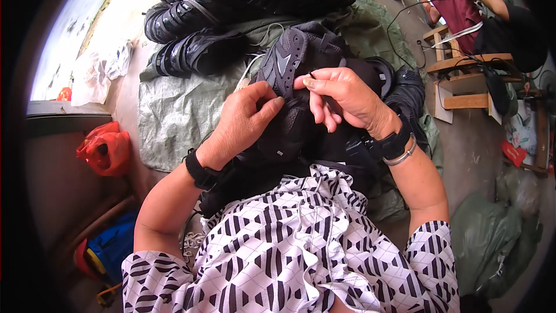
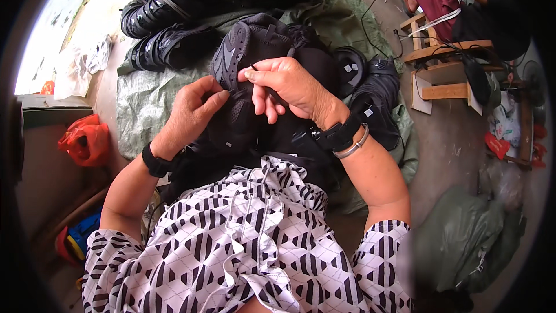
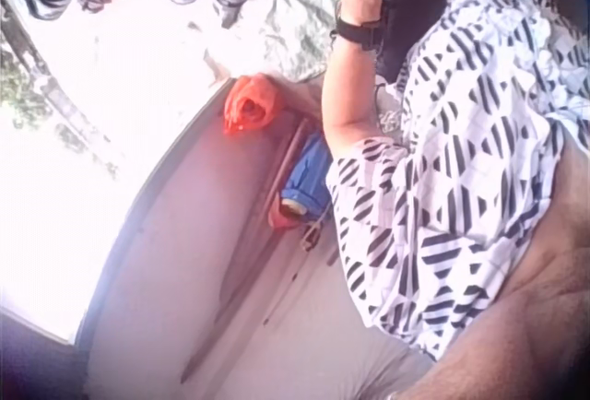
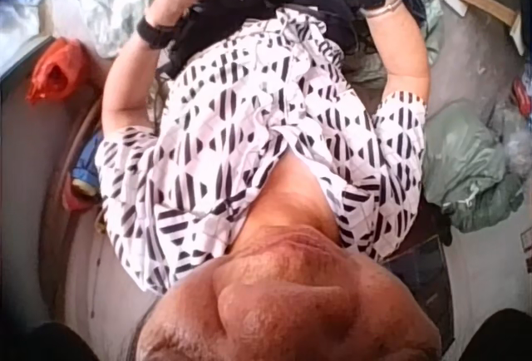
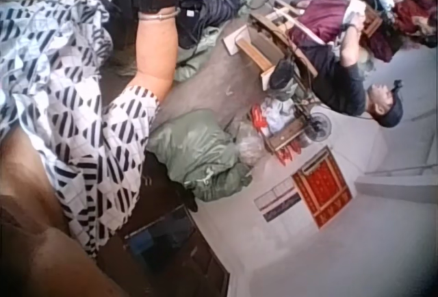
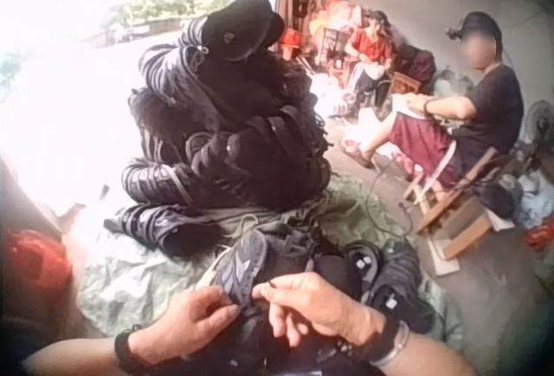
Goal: The person is sitting on the floor and lacing a black sneaker. They thread the laces through the eyelets, pull them tight, and tie a knot. The person is surrounded by a large pile of similar black shoes.
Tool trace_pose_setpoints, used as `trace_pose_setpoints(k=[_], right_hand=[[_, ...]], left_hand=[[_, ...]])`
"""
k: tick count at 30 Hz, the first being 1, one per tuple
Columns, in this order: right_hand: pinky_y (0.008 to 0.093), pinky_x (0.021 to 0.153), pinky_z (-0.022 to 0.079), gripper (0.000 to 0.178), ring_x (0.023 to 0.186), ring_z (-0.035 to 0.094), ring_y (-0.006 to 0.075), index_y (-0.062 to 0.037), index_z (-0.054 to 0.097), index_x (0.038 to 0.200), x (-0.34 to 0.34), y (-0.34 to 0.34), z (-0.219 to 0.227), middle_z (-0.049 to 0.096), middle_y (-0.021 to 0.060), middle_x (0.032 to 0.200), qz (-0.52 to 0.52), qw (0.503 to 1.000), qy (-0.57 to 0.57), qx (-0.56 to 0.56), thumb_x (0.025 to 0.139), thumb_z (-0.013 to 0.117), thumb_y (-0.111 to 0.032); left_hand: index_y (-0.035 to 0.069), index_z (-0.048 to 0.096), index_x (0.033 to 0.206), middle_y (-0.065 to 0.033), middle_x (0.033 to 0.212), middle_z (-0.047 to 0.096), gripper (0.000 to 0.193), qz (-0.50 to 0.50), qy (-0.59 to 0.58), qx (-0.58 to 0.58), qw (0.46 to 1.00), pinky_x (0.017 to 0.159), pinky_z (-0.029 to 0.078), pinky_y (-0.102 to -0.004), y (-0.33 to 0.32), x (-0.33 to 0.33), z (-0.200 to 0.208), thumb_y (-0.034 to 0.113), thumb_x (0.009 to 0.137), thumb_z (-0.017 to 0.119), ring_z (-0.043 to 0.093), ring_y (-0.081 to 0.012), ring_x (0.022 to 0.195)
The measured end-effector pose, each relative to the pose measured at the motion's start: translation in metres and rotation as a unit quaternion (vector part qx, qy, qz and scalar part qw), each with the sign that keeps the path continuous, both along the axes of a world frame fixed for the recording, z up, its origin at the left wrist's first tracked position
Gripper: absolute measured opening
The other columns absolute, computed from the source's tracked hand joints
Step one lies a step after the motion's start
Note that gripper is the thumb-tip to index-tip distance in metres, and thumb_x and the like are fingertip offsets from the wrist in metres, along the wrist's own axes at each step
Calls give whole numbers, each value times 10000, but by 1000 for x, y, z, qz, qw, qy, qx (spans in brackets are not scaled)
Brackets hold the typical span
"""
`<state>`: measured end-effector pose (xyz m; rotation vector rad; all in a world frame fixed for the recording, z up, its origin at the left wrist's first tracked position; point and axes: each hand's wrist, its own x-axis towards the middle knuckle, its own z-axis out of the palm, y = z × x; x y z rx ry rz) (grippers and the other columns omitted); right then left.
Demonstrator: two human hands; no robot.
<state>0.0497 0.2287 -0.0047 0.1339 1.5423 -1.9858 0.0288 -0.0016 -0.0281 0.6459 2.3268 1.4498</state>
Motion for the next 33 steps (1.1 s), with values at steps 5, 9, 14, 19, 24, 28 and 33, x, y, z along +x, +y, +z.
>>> trace_pose_setpoints(k=[5, 9, 14, 19, 24, 28, 33], right_hand=[[218, 380, 422, 361, 419, 573, 150, 51, 537, 1210, 8, -3, -3, 634, 105, 646, -41, 993, -79, -81, 985, 511, -230], [253, 399, 443, 348, 428, 552, 159, 31, 526, 1229, 16, -10, -1, 625, 99, 648, -77, 985, -102, -118, 991, 506, -223], [229, 382, 421, 394, 402, 539, 153, 76, 497, 1253, 18, -14, 7, 618, 101, 636, -71, 993, -65, -63, 991, 496, -219], [228, 382, 434, 428, 403, 550, 155, 112, 477, 1253, 16, -19, 12, 626, 113, 639, -60, 997, -51, -21, 988, 493, -223], [205, 370, 394, 382, 416, 556, 127, 84, 547, 1174, 9, -20, 15, 643, 106, 652, -47, 997, -23, 51, 982, 506, -243], [183, 356, 367, 291, 378, 523, 89, 18, 630, 1024, 1, -27, 17, 642, 89, 623, -66, 988, 34, 132, 981, 512, -244], [195, 355, 375, 234, 381, 515, 77, -1, 627, 978, 9, -46, 24, 618, 65, 584, -13, 980, 44, 196, 978, 515, -207]], left_hand=[[-8, 585, 773, -8, 631, 526, 188, 24, -9, -28, 999, 539, 387, -258, 2, 0, 1, 151, 856, 645, 472, -64, 617], [21, 601, 765, -40, 631, 560, 153, 64, 24, -66, 996, 532, 407, -296, 10, 6, 7, 155, 813, 657, 515, -107, 589], [35, 622, 746, -109, 662, 608, 103, 58, 266, -131, 953, 564, 456, -368, 21, 7, 6, 137, 761, 629, 595, -227, 602], [49, 635, 759, -125, 689, 623, 130, 50, 23, -94, 994, 589, 473, -385, 16, -2, 12, 178, 772, 640, 619, -276, 634], [64, 637, 801, -128, 747, 659, 181, -27, 99, -121, 987, 618, 498, -412, 5, -10, 18, 240, 799, 680, 645, -319, 688], [43, 631, 782, -139, 728, 655, 223, -40, 37, -73, 996, 631, 497, -429, -3, -14, 14, 258, 817, 677, 648, -331, 702], [46, 619, 748, -128, 743, 652, 233, -70, 181, -84, 977, 661, 496, -443, 1, -18, 8, 263, 783, 696, 649, -328, 750]])
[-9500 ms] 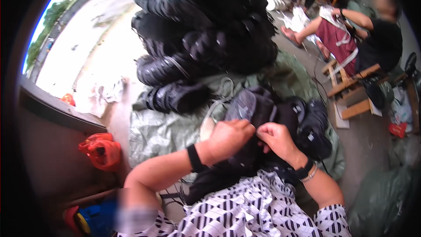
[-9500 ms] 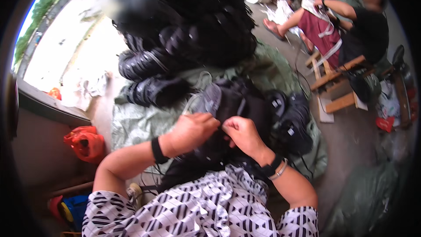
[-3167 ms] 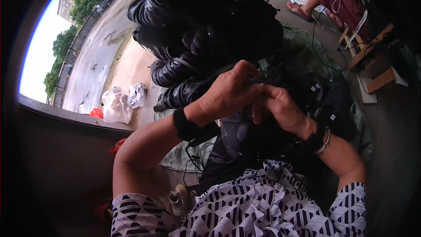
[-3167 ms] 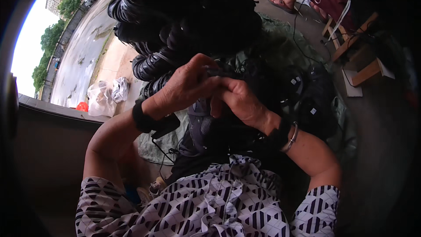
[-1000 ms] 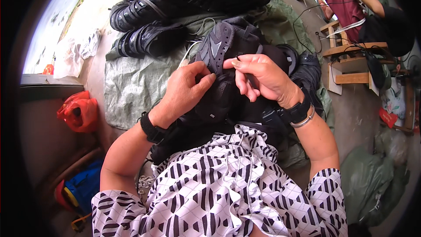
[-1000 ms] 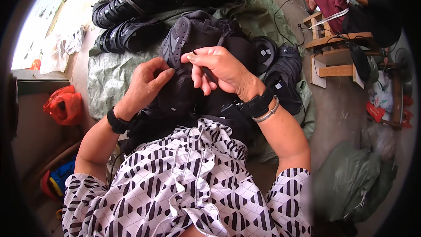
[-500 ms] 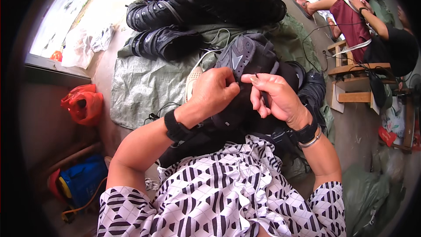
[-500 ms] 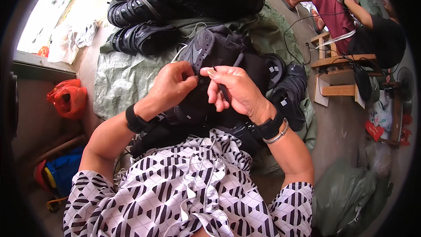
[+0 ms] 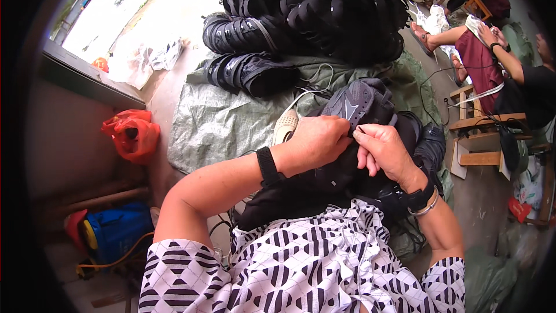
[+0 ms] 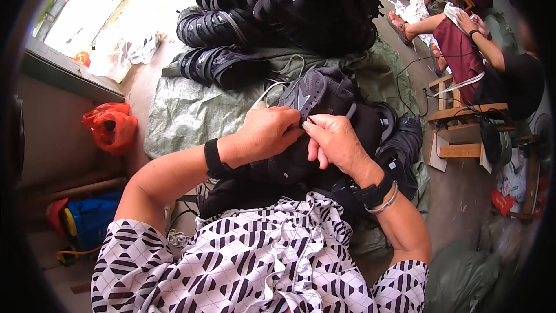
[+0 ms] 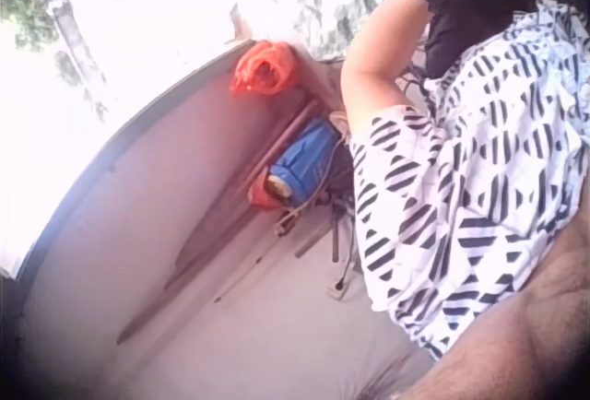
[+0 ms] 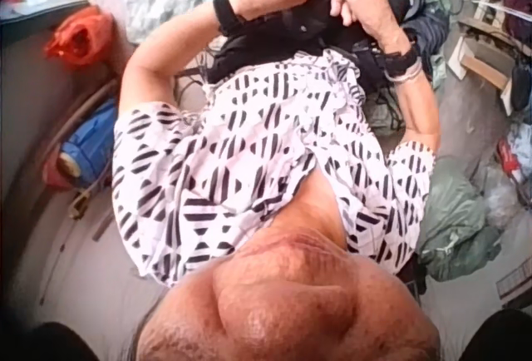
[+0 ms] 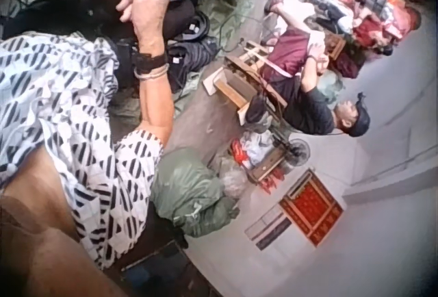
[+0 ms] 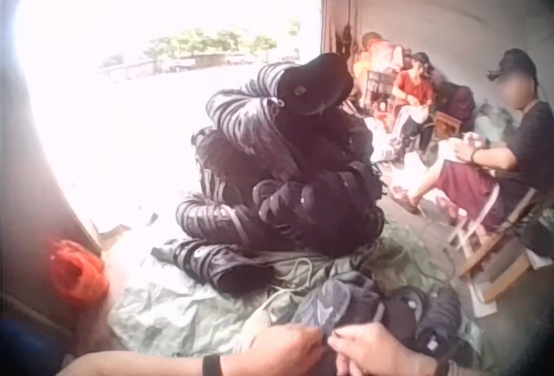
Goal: The person is sitting on the floor and lacing a black sneaker. They thread the laces through the eyelets, pull them tight, and tie a knot. The person is surrounded by a large pile of similar black shoes.
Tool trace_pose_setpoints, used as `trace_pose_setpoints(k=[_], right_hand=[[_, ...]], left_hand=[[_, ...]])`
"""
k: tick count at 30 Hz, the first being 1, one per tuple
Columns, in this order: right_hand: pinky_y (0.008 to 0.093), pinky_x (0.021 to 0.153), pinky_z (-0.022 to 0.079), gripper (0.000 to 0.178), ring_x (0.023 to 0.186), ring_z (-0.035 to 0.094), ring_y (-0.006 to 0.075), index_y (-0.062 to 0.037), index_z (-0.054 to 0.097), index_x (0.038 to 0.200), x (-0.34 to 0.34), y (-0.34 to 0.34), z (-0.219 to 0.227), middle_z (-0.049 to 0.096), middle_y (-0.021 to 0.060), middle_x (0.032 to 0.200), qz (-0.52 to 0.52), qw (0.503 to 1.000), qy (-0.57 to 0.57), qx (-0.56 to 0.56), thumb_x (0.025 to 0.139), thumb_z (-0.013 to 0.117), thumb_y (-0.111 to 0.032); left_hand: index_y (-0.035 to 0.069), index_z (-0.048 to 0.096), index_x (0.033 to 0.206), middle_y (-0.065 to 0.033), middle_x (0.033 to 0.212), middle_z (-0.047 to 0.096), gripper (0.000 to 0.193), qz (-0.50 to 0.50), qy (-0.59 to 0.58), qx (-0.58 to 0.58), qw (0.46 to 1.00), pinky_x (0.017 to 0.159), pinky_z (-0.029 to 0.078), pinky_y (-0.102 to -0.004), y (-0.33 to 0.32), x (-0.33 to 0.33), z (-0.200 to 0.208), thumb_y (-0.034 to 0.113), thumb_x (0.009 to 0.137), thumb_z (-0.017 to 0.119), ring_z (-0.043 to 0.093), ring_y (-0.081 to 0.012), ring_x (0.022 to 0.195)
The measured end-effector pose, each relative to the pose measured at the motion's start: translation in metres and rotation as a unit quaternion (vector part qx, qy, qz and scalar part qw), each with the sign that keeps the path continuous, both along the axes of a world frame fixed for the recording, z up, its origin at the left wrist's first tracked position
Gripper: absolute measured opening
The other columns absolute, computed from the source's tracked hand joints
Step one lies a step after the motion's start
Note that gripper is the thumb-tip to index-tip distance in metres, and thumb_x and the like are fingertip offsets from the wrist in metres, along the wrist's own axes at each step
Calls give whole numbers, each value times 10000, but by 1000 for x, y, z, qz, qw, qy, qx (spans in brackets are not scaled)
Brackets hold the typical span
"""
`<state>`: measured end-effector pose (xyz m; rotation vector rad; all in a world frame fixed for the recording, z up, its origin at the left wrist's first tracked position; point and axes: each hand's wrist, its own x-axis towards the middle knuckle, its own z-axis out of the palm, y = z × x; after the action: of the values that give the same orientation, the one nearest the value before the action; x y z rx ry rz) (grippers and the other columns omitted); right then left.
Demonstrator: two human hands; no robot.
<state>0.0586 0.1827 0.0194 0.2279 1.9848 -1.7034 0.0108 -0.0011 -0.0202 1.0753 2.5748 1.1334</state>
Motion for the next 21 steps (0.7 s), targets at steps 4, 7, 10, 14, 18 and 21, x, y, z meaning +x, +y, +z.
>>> trace_pose_setpoints(k=[4, 7, 10, 14, 18, 21], right_hand=[[331, 454, 466, 215, 469, 595, 216, 30, 611, 960, 6, -10, 10, 619, 131, 598, 62, 974, 123, 180, 953, 521, -165], [415, 564, 488, 184, 597, 616, 319, 25, 605, 939, 6, -16, 7, 609, 182, 639, 84, 934, 205, 280, 931, 534, -144], [327, 486, 459, 167, 491, 593, 197, 17, 617, 983, 7, -17, -2, 588, 110, 576, 100, 887, 282, 352, 948, 530, -122], [354, 532, 475, 147, 545, 623, 235, 2, 625, 985, 11, -9, -12, 595, 134, 594, 79, 901, 270, 329, 941, 528, -99], [487, 668, 509, 144, 786, 636, 410, -80, 634, 994, 12, -4, -10, 657, 201, 796, 34, 906, 241, 346, 932, 540, -169], [470, 626, 514, 139, 724, 639, 405, -80, 635, 970, 8, -3, -1, 652, 201, 760, 18, 925, 257, 279, 930, 545, -178]], left_hand=[[112, 560, 887, -56, 805, 608, 246, -3, 201, -18, 979, 653, 467, -445, -6, -11, 10, 263, 764, 711, 639, -289, 751], [119, 512, 1036, -70, 823, 607, 362, -105, 188, -61, 975, 568, 481, -436, -4, -23, 24, 265, 765, 702, 650, -293, 693], [122, 513, 1023, -70, 674, 639, 326, -198, 192, -180, 944, 526, 499, -414, 6, -38, 37, 294, 785, 657, 660, -290, 607], [101, 589, 964, -101, 725, 669, 272, -284, 206, -254, 901, 595, 523, -418, 19, -53, 50, 315, 798, 619, 677, -302, 670], [101, 624, 896, -100, 671, 645, 234, -302, 183, -223, 909, 578, 520, -425, 19, -60, 55, 297, 769, 626, 665, -309, 639], [89, 636, 963, -123, 712, 665, 278, -272, 93, -209, 935, 625, 522, -454, 13, -56, 48, 293, 776, 666, 673, -329, 695]])
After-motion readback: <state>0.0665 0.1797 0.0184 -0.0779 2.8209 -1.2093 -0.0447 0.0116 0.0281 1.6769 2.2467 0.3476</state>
